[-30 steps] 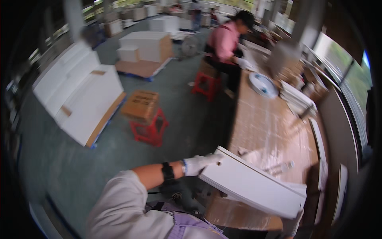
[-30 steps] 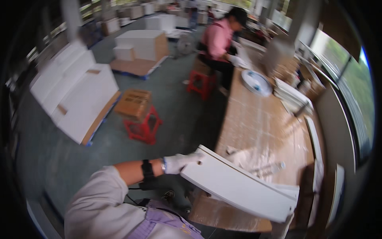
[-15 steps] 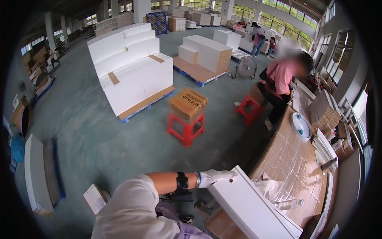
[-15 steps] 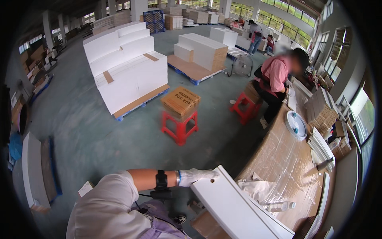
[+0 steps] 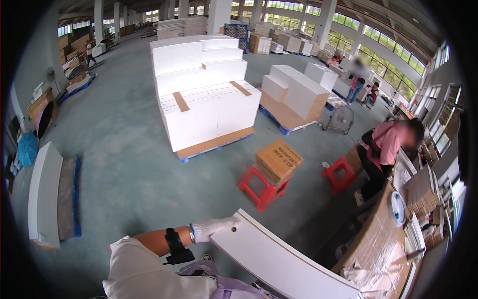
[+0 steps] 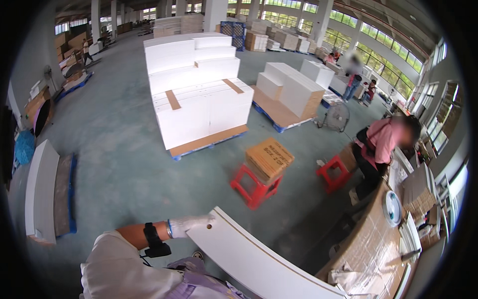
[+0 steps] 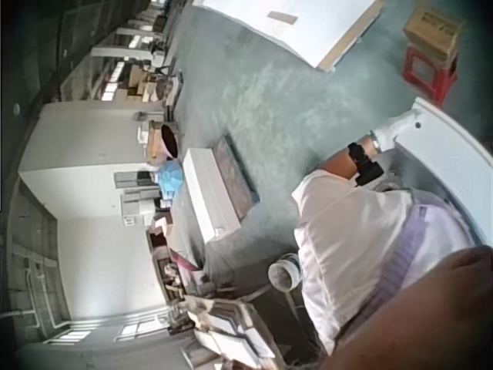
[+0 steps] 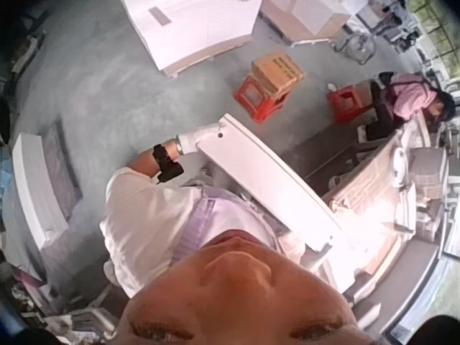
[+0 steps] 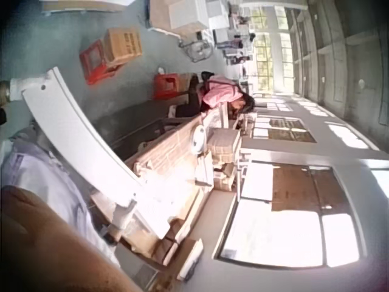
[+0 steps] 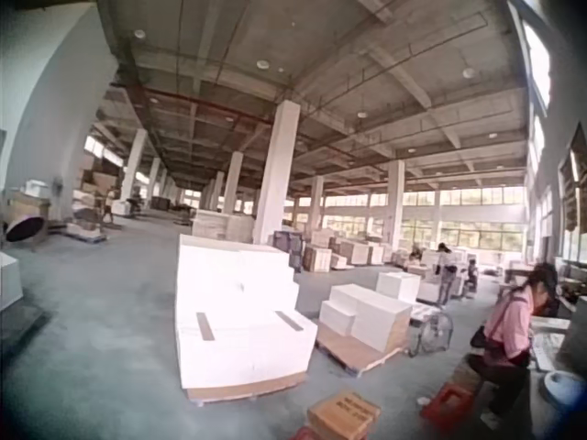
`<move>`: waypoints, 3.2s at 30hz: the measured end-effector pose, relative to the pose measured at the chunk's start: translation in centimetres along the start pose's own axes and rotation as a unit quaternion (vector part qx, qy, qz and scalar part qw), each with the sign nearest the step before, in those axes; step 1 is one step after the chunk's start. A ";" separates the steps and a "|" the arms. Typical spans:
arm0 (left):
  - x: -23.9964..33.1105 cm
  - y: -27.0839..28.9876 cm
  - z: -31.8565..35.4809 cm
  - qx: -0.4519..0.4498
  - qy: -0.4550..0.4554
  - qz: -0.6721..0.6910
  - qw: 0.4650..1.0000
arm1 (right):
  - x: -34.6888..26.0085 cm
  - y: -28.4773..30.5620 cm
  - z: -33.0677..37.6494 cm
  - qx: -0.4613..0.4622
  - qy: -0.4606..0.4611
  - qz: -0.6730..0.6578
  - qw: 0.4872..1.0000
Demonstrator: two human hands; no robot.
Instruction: Pick up white furniture panels from a workbench and stack them onto a larger pile in a furniture manufacturing facility.
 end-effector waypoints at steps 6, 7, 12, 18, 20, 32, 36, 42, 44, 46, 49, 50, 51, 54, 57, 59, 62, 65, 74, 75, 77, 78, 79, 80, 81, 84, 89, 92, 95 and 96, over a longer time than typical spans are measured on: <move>8.3 13.4 7.9 0.015 -0.356 -0.489 0.796 | 4.7 -19.7 -1.9 -0.160 0.120 0.273 0.941; 8.8 15.3 8.8 0.044 -0.338 -0.469 0.814 | 5.2 -22.2 -2.8 -0.160 0.109 0.317 0.928; 9.6 22.9 11.4 0.152 -0.315 -0.494 0.796 | 10.4 -36.5 -9.3 -0.315 -0.070 0.139 0.936; 12.5 31.3 9.9 0.312 -0.253 -0.374 0.836 | 17.5 -53.0 -17.5 -0.348 -0.155 0.138 0.914; 13.9 34.2 7.9 0.339 -0.196 0.000 0.920 | 19.6 -59.6 -19.9 -0.383 -0.165 0.140 0.898; 29.9 47.7 -1.8 0.448 -0.283 0.192 0.826 | 24.1 -97.6 -25.6 -0.516 -0.197 0.174 0.815; 34.2 54.8 -5.1 0.467 -0.257 0.188 0.825 | 26.4 -105.5 -26.5 -0.490 -0.183 0.187 0.831; 44.5 64.6 -13.0 0.416 -0.232 0.113 0.872 | 24.7 -116.9 -26.2 -0.545 -0.139 0.183 0.806; 48.0 66.6 -15.8 0.391 -0.230 -0.075 0.888 | 23.0 -117.5 -26.7 -0.417 -0.196 0.168 0.872; 51.0 68.1 -18.9 0.367 -0.243 -0.233 0.867 | 21.9 -120.0 -27.6 -0.403 -0.152 0.218 0.876; 54.6 69.4 -24.4 0.353 -0.280 -0.351 0.821 | 21.3 -124.7 -31.2 -0.406 -0.110 0.223 0.879; 55.5 69.5 -26.3 0.358 -0.280 -0.348 0.820 | 21.2 -126.2 -32.9 -0.410 -0.102 0.215 0.880; 56.1 69.2 -28.2 0.365 -0.275 -0.371 0.809 | 21.1 -127.5 -34.9 -0.405 -0.105 0.216 0.882; 57.6 68.5 -34.0 0.399 -0.268 -0.261 0.837 | 20.8 -131.9 -42.0 -0.402 -0.117 0.221 0.880; 58.5 67.8 -40.1 0.411 -0.206 0.021 0.888 | 20.1 -136.9 -49.7 -0.419 -0.180 0.181 0.871; 59.5 66.5 -43.5 0.419 -0.238 0.117 0.868 | 20.3 -141.6 -54.2 -0.488 -0.136 0.210 0.836; 61.0 65.5 -47.4 0.446 -0.225 0.172 0.849 | 19.5 -146.1 -60.0 -0.521 -0.140 0.247 0.805; 62.4 65.0 -49.6 0.464 -0.219 0.191 0.837 | 20.5 -150.3 -63.1 -0.500 -0.152 0.248 0.816; 69.9 70.2 -53.2 0.436 -0.291 -0.007 0.852 | 19.6 -158.0 -63.6 -0.487 -0.116 0.221 0.837; 70.2 71.1 -53.6 0.434 -0.283 -0.027 0.855 | 19.3 -158.6 -63.5 -0.482 -0.108 0.219 0.841; 70.6 72.8 -54.4 0.425 -0.273 -0.019 0.863 | 19.0 -160.3 -63.5 -0.475 -0.105 0.200 0.850; 70.8 73.6 -54.7 0.416 -0.269 0.008 0.869 | 18.9 -161.1 -63.6 -0.470 -0.111 0.183 0.857; 70.9 74.3 -55.2 0.415 -0.251 0.018 0.875 | 18.9 -161.8 -63.8 -0.466 -0.120 0.161 0.862; 71.6 75.0 -55.8 0.414 -0.281 0.004 0.866 | 18.8 -162.6 -64.1 -0.468 -0.112 0.172 0.859; 72.3 75.6 -56.4 0.422 -0.296 -0.027 0.857 | 18.5 -163.3 -64.5 -0.474 -0.106 0.176 0.856; 74.5 76.2 -57.9 0.420 -0.326 -0.019 0.847 | 18.2 -165.9 -66.4 -0.500 -0.129 0.179 0.838; 79.5 73.9 -61.6 0.437 -0.311 0.104 0.837 | 17.7 -171.6 -70.7 -0.538 -0.144 0.159 0.815; 83.3 72.8 -65.2 0.453 -0.316 0.170 0.816 | 17.4 -177.0 -73.8 -0.552 -0.148 0.161 0.805; 86.5 72.3 -68.7 0.463 -0.354 0.202 0.787 | 16.3 -181.9 -76.7 -0.548 -0.134 0.160 0.810; 87.7 72.6 -70.0 0.462 -0.360 0.196 0.787 | 15.9 -183.7 -77.3 -0.558 -0.132 0.162 0.803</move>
Point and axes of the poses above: each hand's wrist, its own z-axis away from the middle knuckle, its own y-axis out of the back of the hand, x = y × z, the point moved 4 cm from there along -z, towards the middle knuckle, and after that the axes turned 7 degrees about -y, right-handed, at the moved point
